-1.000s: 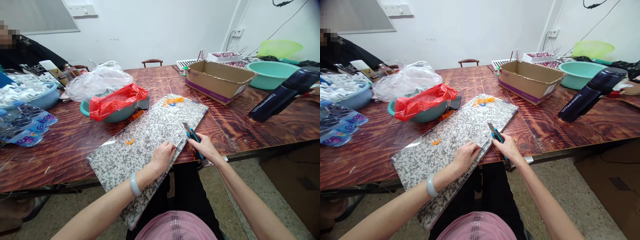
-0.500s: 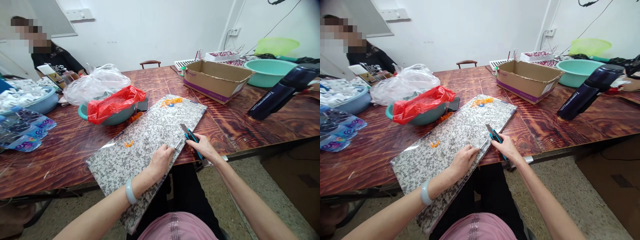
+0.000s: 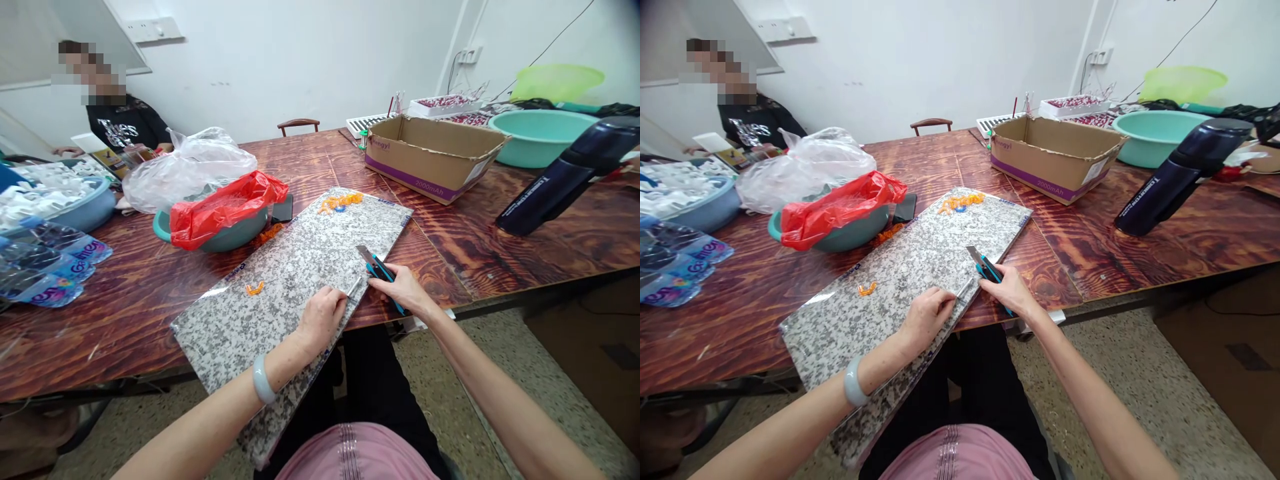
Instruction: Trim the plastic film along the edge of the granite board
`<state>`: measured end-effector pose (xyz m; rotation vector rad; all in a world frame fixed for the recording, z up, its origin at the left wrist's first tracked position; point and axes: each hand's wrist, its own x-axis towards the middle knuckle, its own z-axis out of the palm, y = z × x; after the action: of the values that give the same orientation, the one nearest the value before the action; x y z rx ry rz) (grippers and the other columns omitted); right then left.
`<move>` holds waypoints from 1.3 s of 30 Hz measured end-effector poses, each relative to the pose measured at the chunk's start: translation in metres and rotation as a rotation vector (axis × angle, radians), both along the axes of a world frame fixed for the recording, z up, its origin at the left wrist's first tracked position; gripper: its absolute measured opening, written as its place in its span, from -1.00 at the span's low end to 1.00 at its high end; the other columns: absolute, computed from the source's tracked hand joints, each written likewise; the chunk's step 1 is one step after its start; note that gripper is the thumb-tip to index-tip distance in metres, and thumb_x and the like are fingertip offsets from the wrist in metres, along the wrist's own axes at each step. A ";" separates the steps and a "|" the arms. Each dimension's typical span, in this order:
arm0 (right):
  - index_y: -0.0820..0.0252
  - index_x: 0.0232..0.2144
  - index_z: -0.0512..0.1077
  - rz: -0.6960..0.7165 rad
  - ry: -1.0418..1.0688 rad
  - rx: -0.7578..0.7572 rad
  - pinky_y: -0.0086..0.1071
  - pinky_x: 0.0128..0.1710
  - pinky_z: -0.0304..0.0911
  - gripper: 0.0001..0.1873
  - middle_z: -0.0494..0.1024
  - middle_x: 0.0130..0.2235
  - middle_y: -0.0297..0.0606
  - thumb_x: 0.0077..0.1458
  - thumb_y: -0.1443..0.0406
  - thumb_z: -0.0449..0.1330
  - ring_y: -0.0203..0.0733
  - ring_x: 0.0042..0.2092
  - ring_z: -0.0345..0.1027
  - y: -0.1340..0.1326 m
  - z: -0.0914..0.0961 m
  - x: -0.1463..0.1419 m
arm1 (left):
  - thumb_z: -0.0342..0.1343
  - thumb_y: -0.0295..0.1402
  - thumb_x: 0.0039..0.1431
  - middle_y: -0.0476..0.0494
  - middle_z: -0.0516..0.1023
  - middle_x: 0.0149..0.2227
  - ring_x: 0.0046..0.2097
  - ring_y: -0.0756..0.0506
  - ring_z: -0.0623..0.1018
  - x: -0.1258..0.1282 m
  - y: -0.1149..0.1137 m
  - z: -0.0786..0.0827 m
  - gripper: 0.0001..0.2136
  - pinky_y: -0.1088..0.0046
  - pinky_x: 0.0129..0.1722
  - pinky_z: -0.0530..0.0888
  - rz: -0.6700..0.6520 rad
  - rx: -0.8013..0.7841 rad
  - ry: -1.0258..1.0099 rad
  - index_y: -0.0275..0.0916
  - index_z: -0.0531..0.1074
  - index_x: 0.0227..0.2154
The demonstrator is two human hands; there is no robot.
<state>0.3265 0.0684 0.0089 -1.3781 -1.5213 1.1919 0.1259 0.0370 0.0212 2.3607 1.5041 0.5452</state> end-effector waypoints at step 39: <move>0.26 -0.29 0.36 0.144 0.181 -0.246 -0.54 -0.63 0.14 -0.68 0.32 -0.55 -0.42 -0.08 0.16 0.21 -0.39 -0.60 0.21 0.002 0.006 0.001 | -0.13 -0.42 0.19 -0.06 0.33 -0.42 -0.33 -0.01 0.38 0.002 -0.002 -0.003 -0.82 0.51 -0.32 0.30 0.011 0.002 -0.033 -0.26 0.37 -0.39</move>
<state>0.3274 0.0700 0.0146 -1.2905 -1.3997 1.5928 0.1277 0.0350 0.0178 2.3349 1.5037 0.5861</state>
